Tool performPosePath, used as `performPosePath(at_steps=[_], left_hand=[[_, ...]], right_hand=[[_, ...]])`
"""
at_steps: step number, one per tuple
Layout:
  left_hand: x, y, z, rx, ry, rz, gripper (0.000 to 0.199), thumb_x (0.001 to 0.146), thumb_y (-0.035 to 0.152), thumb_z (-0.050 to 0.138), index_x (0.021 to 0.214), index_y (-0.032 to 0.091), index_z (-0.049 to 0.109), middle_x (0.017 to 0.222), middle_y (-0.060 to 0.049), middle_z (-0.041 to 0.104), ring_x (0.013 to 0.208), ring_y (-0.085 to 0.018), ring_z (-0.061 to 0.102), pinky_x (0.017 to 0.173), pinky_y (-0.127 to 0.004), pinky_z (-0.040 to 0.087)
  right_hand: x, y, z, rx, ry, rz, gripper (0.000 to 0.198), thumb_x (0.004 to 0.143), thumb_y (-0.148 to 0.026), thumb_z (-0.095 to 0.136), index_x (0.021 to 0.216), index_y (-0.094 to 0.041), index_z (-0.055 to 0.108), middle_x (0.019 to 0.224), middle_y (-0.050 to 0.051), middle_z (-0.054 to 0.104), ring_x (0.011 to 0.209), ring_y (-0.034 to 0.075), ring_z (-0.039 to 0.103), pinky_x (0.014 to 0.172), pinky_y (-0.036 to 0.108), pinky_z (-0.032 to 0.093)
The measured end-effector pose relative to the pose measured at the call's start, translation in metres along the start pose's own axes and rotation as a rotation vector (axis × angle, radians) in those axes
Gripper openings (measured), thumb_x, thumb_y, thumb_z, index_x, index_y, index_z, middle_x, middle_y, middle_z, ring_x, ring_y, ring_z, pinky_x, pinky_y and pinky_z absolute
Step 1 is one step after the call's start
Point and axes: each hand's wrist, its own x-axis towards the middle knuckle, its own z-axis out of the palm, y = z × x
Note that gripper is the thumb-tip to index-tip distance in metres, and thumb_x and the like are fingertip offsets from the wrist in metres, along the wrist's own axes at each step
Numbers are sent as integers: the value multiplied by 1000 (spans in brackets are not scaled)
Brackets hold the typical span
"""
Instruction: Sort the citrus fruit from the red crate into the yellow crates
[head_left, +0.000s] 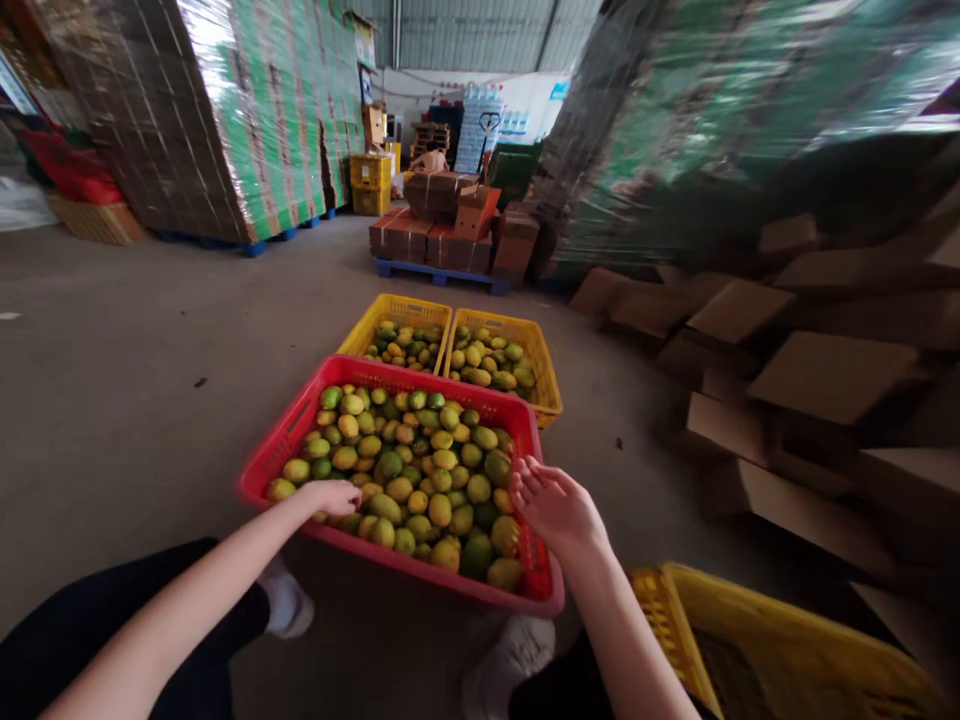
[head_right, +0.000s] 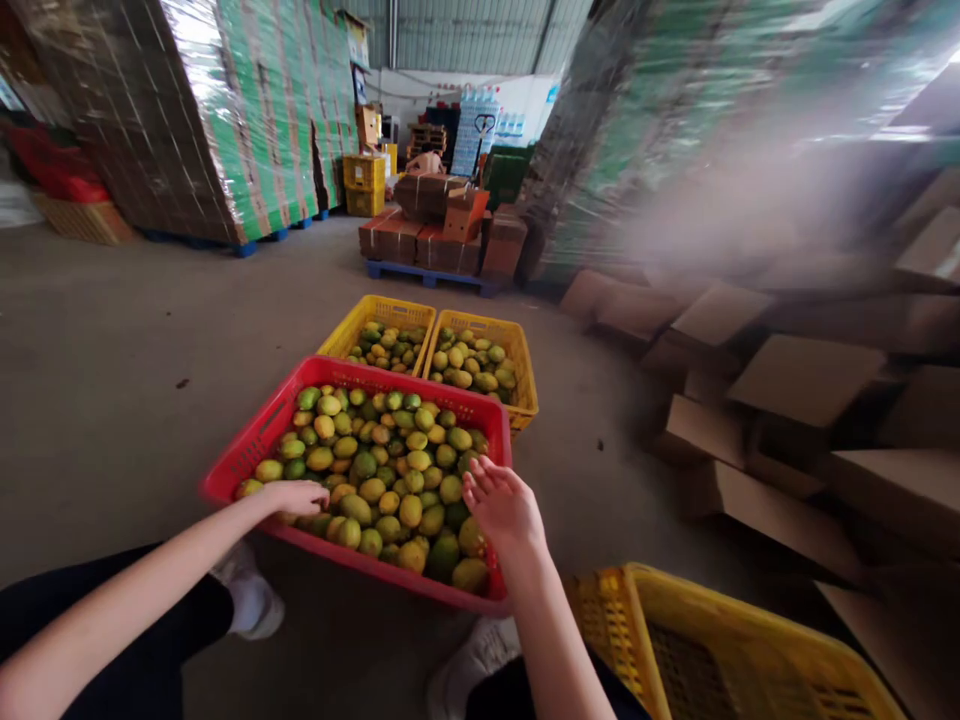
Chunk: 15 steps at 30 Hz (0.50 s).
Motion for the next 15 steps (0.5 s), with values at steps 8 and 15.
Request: performPosePath(at_steps=[8,15], left_hand=[[90,-45,-39,32,131,18,25,68,9,54,85,22,68,103,-8,65,105,-26,55,93,-36,40],[170,-56,-52,70,310,-67,20,78,11,61,97,17,66,122,-16,57,123,-31,44,105,-51,28]], right_hand=[[7,31,-19,-77,22,54,9,70,-8,57,70,-15,64,65,5,68,59,16,64,58,27,52],[17,95,-8,-283,-21,168,7,68,-18,67,62,-16,64,57,1,63,52,12,57,50,21,45]])
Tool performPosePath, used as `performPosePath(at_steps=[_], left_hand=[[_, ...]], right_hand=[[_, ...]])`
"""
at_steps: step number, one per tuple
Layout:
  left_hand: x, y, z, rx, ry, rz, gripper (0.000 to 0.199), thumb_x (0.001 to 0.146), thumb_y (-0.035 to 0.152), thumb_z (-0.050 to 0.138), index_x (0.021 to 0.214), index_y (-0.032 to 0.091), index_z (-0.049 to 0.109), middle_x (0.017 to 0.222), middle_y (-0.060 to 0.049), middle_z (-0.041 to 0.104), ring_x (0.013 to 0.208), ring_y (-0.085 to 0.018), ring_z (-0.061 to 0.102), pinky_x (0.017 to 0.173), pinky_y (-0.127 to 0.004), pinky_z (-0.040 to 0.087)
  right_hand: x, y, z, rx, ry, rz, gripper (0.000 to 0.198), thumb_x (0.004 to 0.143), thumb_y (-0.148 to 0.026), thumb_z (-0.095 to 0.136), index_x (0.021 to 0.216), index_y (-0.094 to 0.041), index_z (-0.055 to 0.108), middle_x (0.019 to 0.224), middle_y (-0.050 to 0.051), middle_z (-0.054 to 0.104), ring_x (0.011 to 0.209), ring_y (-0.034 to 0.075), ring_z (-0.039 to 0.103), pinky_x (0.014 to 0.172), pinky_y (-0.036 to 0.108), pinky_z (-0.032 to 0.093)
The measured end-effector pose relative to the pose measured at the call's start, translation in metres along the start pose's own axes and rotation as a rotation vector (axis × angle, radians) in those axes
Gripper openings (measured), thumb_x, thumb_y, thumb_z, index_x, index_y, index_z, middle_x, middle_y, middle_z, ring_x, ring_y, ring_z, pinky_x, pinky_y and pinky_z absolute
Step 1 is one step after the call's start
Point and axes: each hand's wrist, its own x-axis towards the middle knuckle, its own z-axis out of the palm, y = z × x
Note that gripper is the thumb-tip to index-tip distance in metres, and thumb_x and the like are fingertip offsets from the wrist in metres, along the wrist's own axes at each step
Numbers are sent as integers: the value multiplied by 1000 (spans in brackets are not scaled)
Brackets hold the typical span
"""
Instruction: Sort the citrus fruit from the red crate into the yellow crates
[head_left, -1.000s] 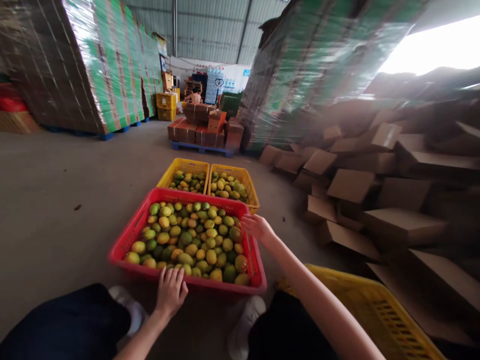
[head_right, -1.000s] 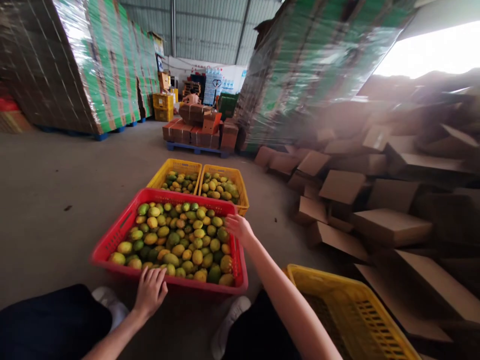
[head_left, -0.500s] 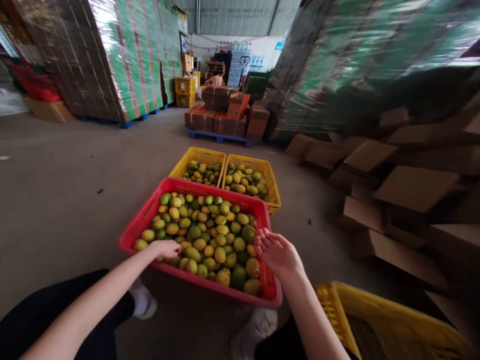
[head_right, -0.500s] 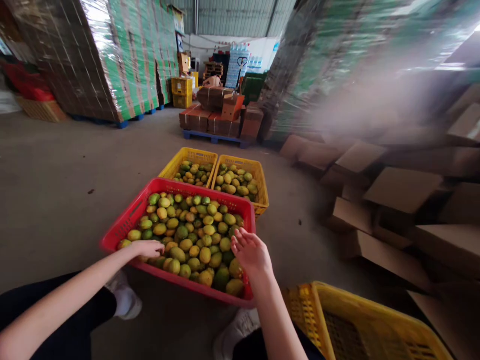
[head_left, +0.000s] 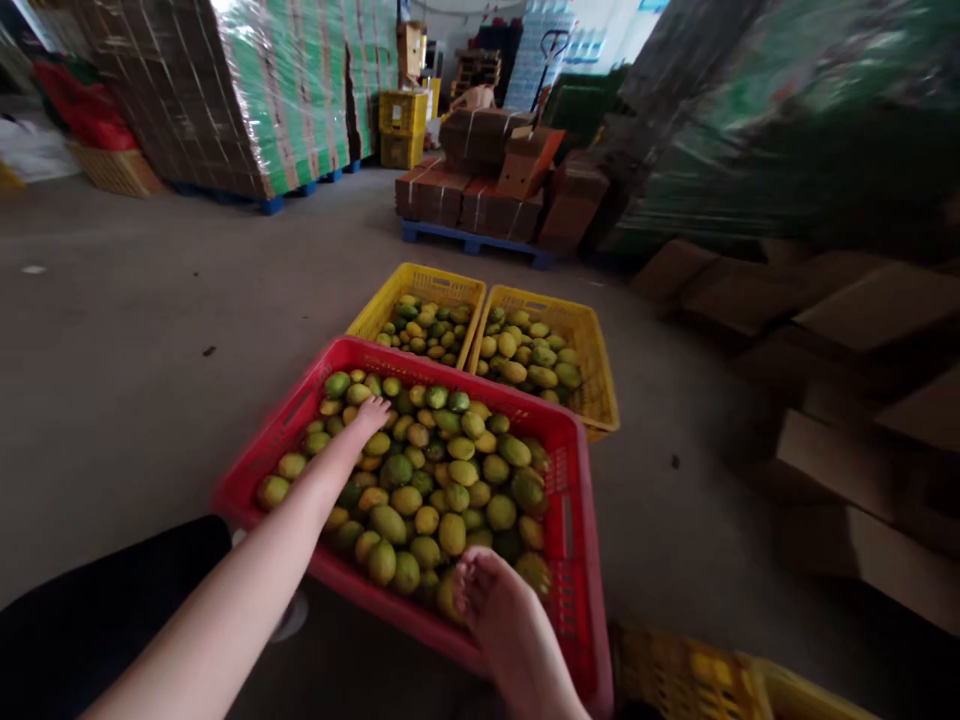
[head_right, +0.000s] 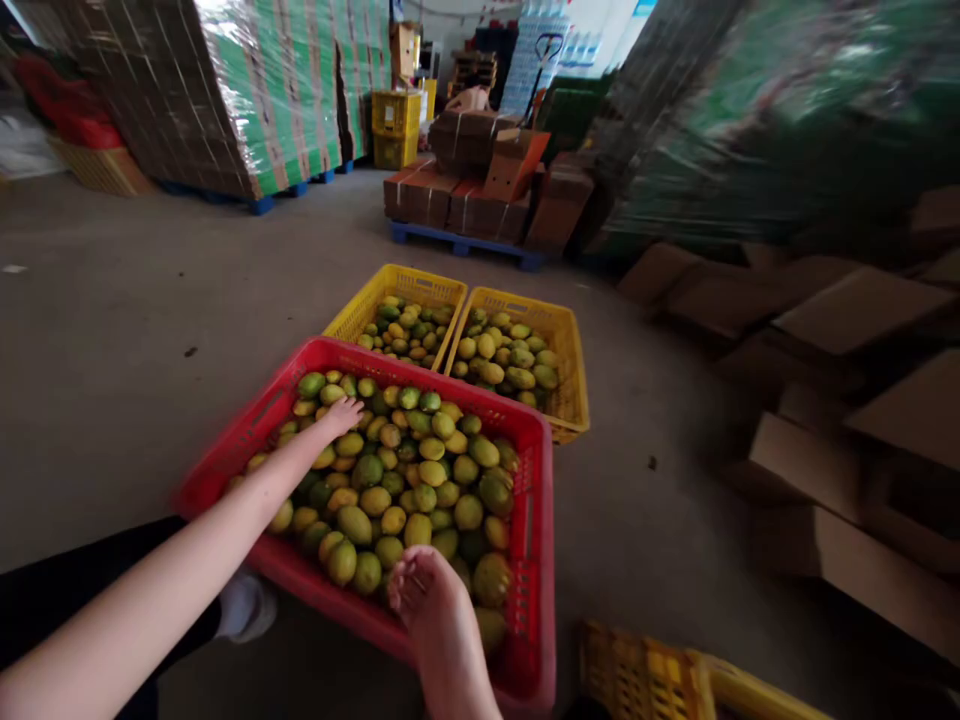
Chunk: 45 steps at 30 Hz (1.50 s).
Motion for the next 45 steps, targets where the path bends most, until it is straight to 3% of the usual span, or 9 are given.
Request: performPosePath(at_steps=[4,7,13,16,22,26,32,39,45], left_hand=[[26,0,8,20,7,-50,28,90,31,53,114,18,58,122,-10,56,106,-21,56,91,-44,47],[30,7,9,29,-7,-49,32,91,34,51,119,19,55,122,-9,55,101,-19,58,85,-40,51],[-2,19,-16,42,-42,9,19,73,21,71,91,14,71,102,-16,67,119,-35,47,106,-55,26],[-32,34,-46,0,-101,14,27,64,35,78,79,13,72,89,-15,71,112,-41,51,103,-61,21],[-107,111,-115,-724,-392,207,55,86,61,40,101,17,69,102,-6,69,96,-24,61,89,-38,43],[-119,114,-137,-924,-205,240,46,94,44,32,122,18,58,112,-5,66,86,-16,65,83,-32,47],[-96,37,-84,-103,165,-230,34,89,16,33,113,13,57,108,-10,65,98,-19,61,85,-32,47],[-104,25,16,170,-1,-77,37,76,5,48,111,11,60,116,-17,60,111,-29,55,93,-41,42],[-79,48,46,232,-59,38,67,73,2,48,139,5,34,137,-23,44,120,-32,48,92,-42,42]], right_hand=[[5,-2,2,-168,57,-251,13,66,-27,73,64,-16,65,60,1,63,60,13,58,57,20,47],[3,-10,5,-218,65,-266,16,66,-31,73,64,-17,65,62,2,63,62,14,58,58,21,48],[1,-15,15,-186,-34,-192,14,67,-27,70,63,-14,65,60,2,63,57,12,58,54,20,45],[3,-12,18,-125,-29,-155,16,63,-26,73,69,-14,65,67,4,67,62,16,63,57,23,48],[-6,-17,35,172,11,-188,37,67,-37,73,100,-22,63,101,5,70,87,21,67,71,33,54],[-21,-29,48,283,-126,10,33,75,-42,64,100,-19,61,84,5,70,60,16,63,45,23,48],[-27,-42,42,379,-51,-15,27,72,-35,66,91,-16,60,75,5,68,52,12,58,37,17,41],[-29,-48,32,401,127,13,24,70,-34,70,84,-17,62,73,4,68,53,13,58,36,18,42],[-26,-46,25,147,461,-237,30,60,-35,79,84,-24,66,77,-4,66,61,11,60,41,17,45]])
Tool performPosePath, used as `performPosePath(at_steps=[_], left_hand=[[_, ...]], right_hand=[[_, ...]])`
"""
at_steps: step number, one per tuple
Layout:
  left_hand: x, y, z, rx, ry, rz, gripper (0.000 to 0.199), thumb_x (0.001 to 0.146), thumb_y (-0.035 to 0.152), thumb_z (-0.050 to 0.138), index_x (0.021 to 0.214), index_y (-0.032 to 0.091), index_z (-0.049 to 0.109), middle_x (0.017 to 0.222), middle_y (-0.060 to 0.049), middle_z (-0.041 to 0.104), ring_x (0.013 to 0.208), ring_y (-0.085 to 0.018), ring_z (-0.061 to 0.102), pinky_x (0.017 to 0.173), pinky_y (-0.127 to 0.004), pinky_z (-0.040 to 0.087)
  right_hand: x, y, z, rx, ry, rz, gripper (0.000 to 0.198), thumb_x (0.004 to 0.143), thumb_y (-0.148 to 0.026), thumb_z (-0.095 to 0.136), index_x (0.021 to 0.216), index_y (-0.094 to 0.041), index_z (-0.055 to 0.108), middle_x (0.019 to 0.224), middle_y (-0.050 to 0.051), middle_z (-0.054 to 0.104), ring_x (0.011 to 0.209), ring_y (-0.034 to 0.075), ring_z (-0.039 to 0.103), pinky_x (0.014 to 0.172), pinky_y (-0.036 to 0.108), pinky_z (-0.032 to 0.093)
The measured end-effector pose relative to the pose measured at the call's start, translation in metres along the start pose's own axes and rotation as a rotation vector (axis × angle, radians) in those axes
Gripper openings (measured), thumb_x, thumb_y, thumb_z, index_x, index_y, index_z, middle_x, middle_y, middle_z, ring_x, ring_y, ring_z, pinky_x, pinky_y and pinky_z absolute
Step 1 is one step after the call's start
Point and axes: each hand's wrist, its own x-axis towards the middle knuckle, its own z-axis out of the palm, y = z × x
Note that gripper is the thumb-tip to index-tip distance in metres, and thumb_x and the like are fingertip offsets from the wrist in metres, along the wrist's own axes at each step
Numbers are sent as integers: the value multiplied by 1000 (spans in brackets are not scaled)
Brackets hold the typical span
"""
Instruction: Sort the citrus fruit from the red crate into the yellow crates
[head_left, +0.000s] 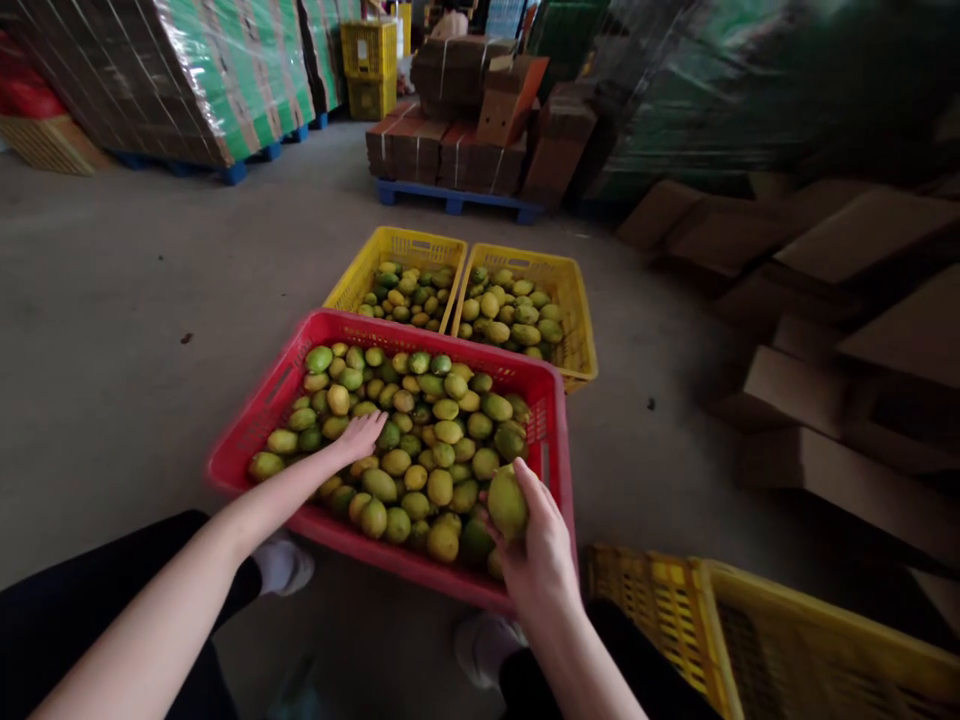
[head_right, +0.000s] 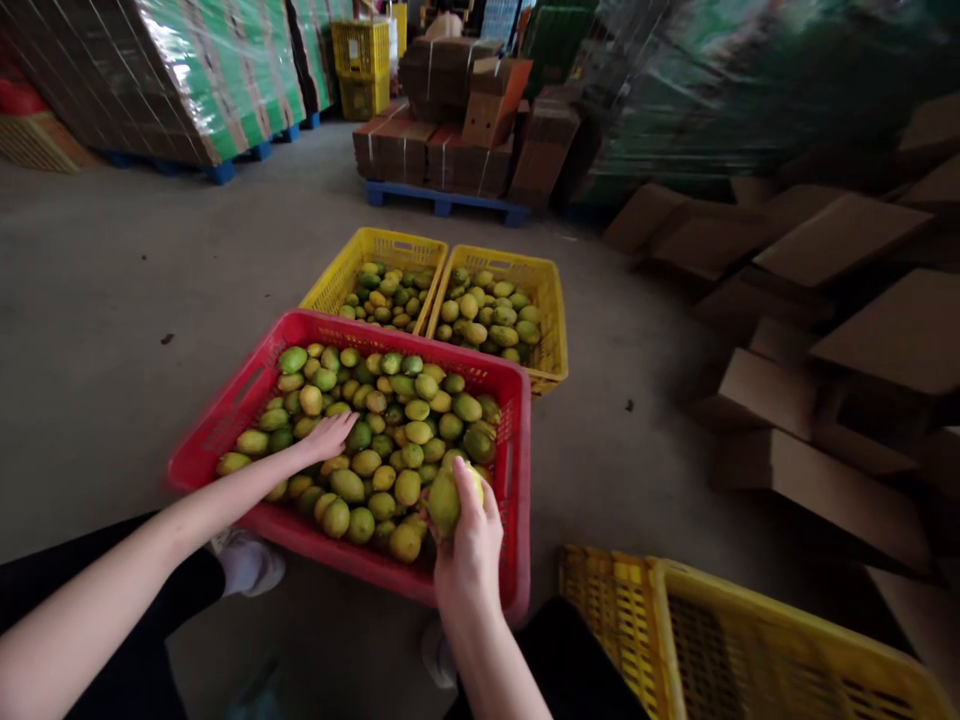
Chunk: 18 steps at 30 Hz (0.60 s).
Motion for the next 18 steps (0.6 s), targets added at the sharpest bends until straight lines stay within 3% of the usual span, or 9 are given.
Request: performPosePath(at_steps=[2,4,9,14,18], left_hand=[[5,3,-1,23,3,58,77,70,-2,48,143,8,28,141,-21,41,122,-31,46,94,-41,41],[8,1,-3,65,-6,119,80,68,-4,49,144,11,28,140,-19,43,122,-30,46,95,-41,40],[14,-22,-5,145,8,104,57,73,3,53,130,8,48,127,-22,53,116,-32,49,95,-46,39],[29,-55,-9,202,6,36,52,71,10,65,122,8,55,115,-23,59,111,-34,53,98,-52,33],[34,-82,-17,189,-61,105,46,58,13,77,102,14,65,110,-17,64,109,-32,55,96,-48,35]], right_hand=[[2,-1,-2,-8,10,-37,34,58,-37,79,87,-24,66,80,-5,67,63,11,61,43,17,47],[2,-2,-3,23,-10,30,35,59,-37,79,87,-23,65,77,-4,67,59,12,62,42,19,47],[0,-1,-5,96,-45,267,24,67,-34,73,83,-21,61,65,-2,68,49,14,62,38,20,45],[1,-2,-4,91,-45,269,22,69,-31,72,84,-21,59,63,-1,68,48,15,62,38,21,46],[0,-5,0,92,-39,259,22,69,-30,72,85,-22,59,63,-2,68,47,15,61,37,21,46]])
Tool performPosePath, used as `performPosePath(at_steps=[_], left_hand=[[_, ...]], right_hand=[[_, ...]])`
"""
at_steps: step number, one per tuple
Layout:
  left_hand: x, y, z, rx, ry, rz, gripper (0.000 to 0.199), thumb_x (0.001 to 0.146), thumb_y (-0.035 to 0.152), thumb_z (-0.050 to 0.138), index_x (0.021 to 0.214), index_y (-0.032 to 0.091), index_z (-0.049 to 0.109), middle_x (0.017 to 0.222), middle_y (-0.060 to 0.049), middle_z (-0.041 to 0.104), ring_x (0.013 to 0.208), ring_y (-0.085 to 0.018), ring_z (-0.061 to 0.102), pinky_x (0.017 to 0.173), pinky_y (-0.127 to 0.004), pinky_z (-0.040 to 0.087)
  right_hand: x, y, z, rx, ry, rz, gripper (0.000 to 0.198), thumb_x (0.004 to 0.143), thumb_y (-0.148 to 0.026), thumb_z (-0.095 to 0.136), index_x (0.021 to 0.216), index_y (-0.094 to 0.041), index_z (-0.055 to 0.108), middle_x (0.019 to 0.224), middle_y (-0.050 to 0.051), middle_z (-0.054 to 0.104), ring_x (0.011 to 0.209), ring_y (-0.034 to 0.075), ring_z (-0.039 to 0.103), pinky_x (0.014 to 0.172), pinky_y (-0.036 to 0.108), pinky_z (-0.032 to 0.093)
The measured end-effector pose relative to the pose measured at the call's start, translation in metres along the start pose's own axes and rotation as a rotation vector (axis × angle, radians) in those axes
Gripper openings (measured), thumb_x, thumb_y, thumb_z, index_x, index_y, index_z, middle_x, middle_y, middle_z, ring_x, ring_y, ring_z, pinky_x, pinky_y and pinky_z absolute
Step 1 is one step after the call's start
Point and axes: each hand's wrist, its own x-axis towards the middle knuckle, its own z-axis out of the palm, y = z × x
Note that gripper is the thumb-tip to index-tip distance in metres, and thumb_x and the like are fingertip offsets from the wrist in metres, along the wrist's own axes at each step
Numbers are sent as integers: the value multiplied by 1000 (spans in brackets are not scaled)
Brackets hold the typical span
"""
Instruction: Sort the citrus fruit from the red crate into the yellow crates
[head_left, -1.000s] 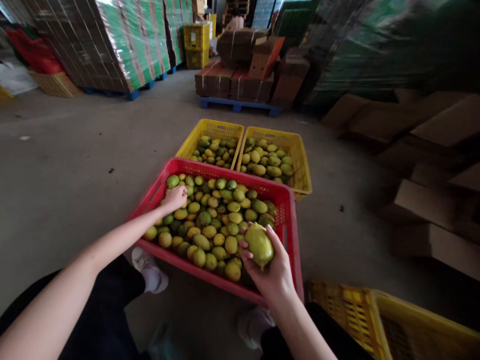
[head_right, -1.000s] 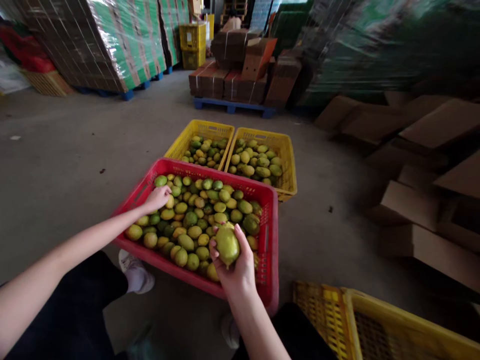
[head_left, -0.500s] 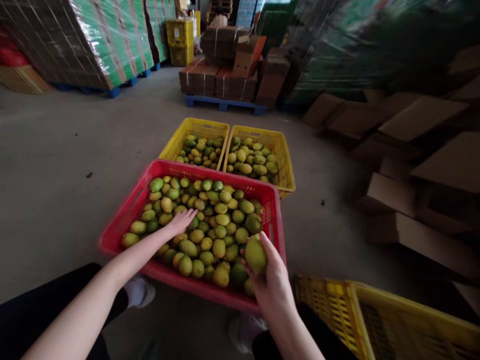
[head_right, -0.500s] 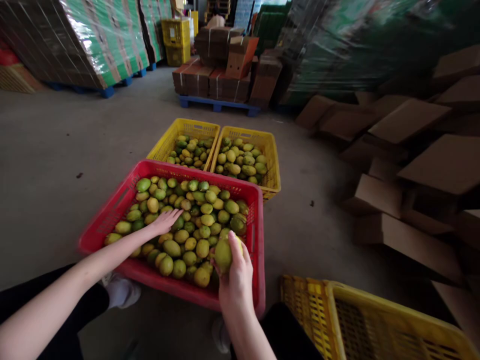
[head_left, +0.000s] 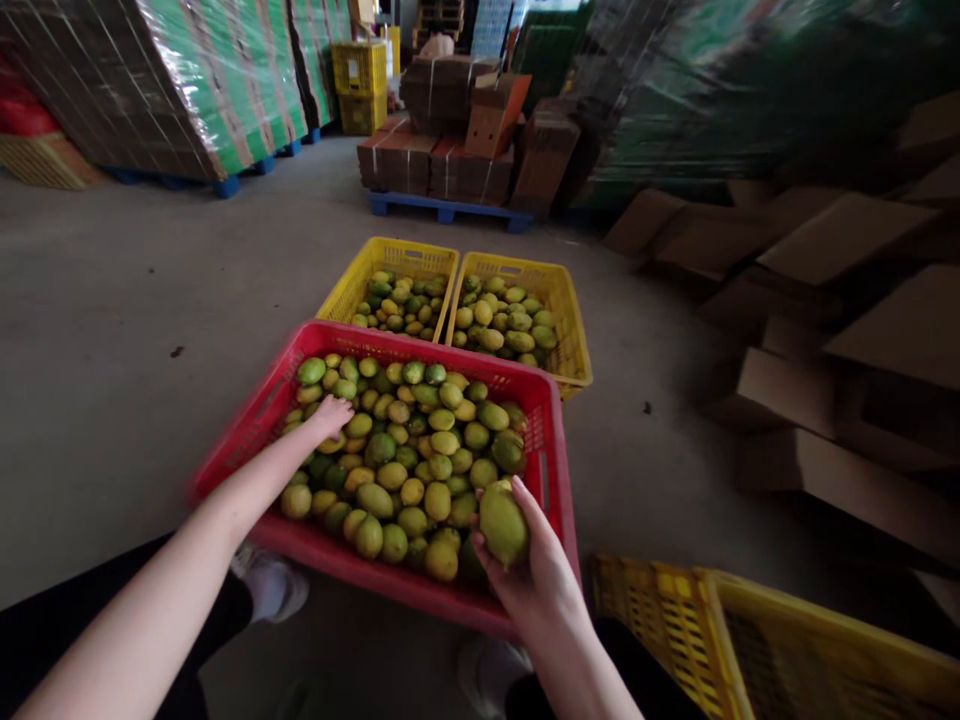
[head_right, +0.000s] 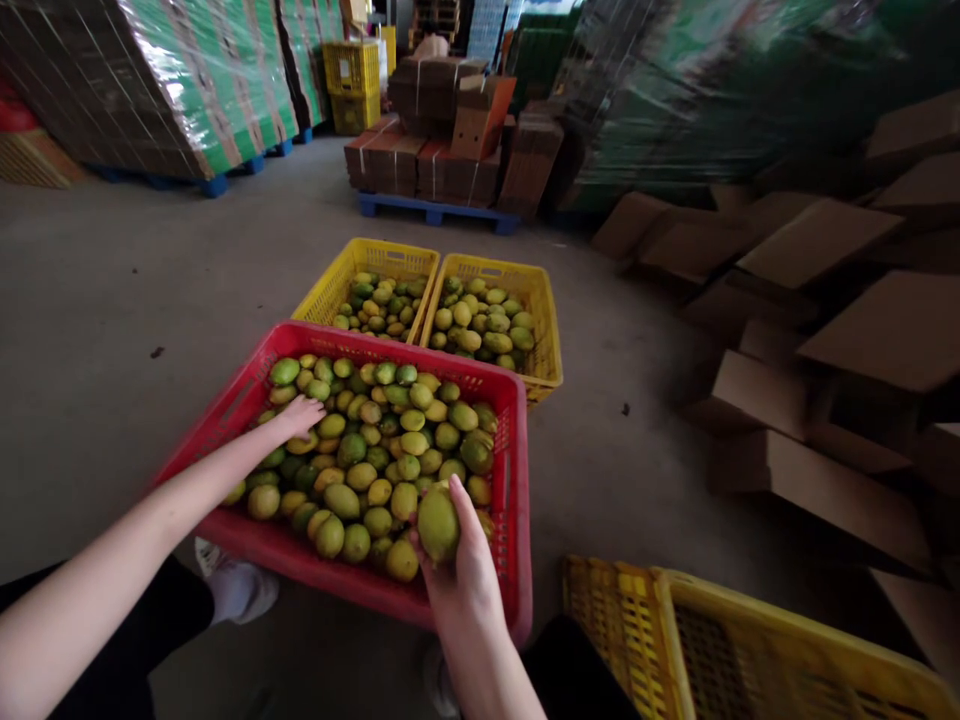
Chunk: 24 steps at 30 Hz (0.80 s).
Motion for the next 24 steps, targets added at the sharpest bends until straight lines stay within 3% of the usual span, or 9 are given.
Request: performPosePath(at_steps=[3,7,12,14,16,19,21,24], left_hand=[[-6,-14,-4,-29,-2,58,32,66,5,67,96,18,66,111,-12,65,109,-27,56,92,-39,38],[-17,-17,-9,-66,54,59,28,77,1,50,94,18,65,107,-11,66,109,-24,55,93,-37,37],[-35,4,-30,-225,233,-96,35,81,21,58,114,13,54,120,-19,57,110,-30,55,93,-43,42],[-49,18,-52,-601,290,-237,40,82,34,58,116,14,51,116,-15,59,101,-27,60,85,-40,49],[-69,35,-80,-1176,288,-355,43,81,44,58,114,17,51,108,-10,63,91,-23,64,76,-36,54],[-109,63,-123,-1842,206,-333,47,80,50,59,113,17,53,101,-9,66,81,-18,65,67,-29,56],[-136,80,-145,-2074,124,-260,46,83,50,54,113,16,55,98,-10,67,77,-17,66,63,-26,55],[-167,100,-166,-2220,32,-109,47,88,49,41,113,13,56,100,-13,67,82,-18,66,70,-28,56]], right_hand=[[-2,0,3,3,-11,2,23,68,-29,72,86,-22,59,64,-2,68,47,14,61,38,21,47],[-3,-1,4,57,-75,16,21,70,-32,67,84,-21,58,66,0,67,50,15,61,38,21,45],[-7,-5,7,17,-203,-10,21,70,-37,58,82,-20,57,66,1,64,56,19,63,45,28,50],[-9,-4,12,-11,-261,-44,21,68,-34,59,85,-21,58,67,0,64,55,17,62,48,28,50],[-10,0,18,-20,-325,-84,25,66,-31,59,89,-22,58,66,-2,63,54,15,60,49,27,50],[-14,7,27,-42,-445,-133,26,64,-30,58,89,-23,59,66,-3,63,53,15,59,50,27,50],[-19,11,31,-74,-547,-136,27,63,-29,58,90,-23,59,67,-3,63,55,17,60,50,28,49],[-30,12,32,-109,-688,-165,32,64,-28,62,95,-23,60,78,-1,68,63,18,64,54,28,49]])
